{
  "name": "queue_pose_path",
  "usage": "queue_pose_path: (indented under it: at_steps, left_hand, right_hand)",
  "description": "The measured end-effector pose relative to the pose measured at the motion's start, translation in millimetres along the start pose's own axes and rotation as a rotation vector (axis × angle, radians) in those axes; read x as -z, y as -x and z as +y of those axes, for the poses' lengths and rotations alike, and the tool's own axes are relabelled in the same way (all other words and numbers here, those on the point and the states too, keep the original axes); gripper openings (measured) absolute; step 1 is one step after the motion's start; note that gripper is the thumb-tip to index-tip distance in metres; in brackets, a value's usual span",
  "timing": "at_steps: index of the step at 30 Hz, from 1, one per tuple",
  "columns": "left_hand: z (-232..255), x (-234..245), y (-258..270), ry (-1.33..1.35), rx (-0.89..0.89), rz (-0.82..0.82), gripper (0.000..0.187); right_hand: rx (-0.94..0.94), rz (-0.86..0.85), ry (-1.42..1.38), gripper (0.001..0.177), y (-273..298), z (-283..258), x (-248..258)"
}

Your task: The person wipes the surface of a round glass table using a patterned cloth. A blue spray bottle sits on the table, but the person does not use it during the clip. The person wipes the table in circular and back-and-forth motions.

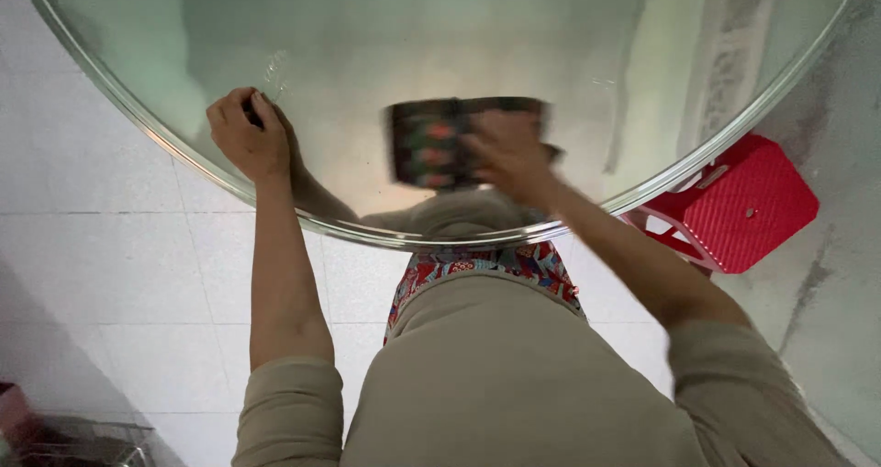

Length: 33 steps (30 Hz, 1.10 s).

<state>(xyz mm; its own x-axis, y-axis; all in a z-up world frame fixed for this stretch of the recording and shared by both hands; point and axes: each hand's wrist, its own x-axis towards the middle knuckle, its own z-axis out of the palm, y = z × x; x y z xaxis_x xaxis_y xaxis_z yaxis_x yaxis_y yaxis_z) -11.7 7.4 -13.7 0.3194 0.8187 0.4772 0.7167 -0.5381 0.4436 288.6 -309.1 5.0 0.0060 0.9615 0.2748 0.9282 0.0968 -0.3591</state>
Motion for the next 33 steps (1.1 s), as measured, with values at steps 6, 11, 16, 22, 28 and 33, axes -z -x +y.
queue_pose_path:
  at_steps: [6,11,16,22,28,33]
  left_hand:
    - [9.3,0.2,-2.9,0.041,-0.002,0.052,0.011]
    - [9.1,-0.8,-4.1,-0.013,-0.015,0.034,0.015]
    - [16.5,5.3,-6.7,0.035,0.015,0.030,0.009]
    - [17.1,8.5,-9.2,0.027,-0.033,0.019,0.010]
    - [18.8,8.2,-7.3,0.009,0.081,-0.045,0.013]
    - [17.2,5.9,-10.1,-0.040,-0.003,0.005,0.012]
  right_hand:
    - [-0.510,-0.191,0.030,0.080,99.4,66.5,128.9]
    - [-0.491,-0.152,0.083,0.089,71.7,58.6,86.5]
    - [-0.473,-0.170,0.087,0.083,8.6,52.4,57.8]
    - [-0.349,-0.273,0.066,0.088,33.1,61.0,84.8]
    - [-0.441,-0.314,0.104,0.089,32.4,49.7,82.1]
    - [-0.445,-0.270,0.141,0.095,-53.9,49.2,27.8]
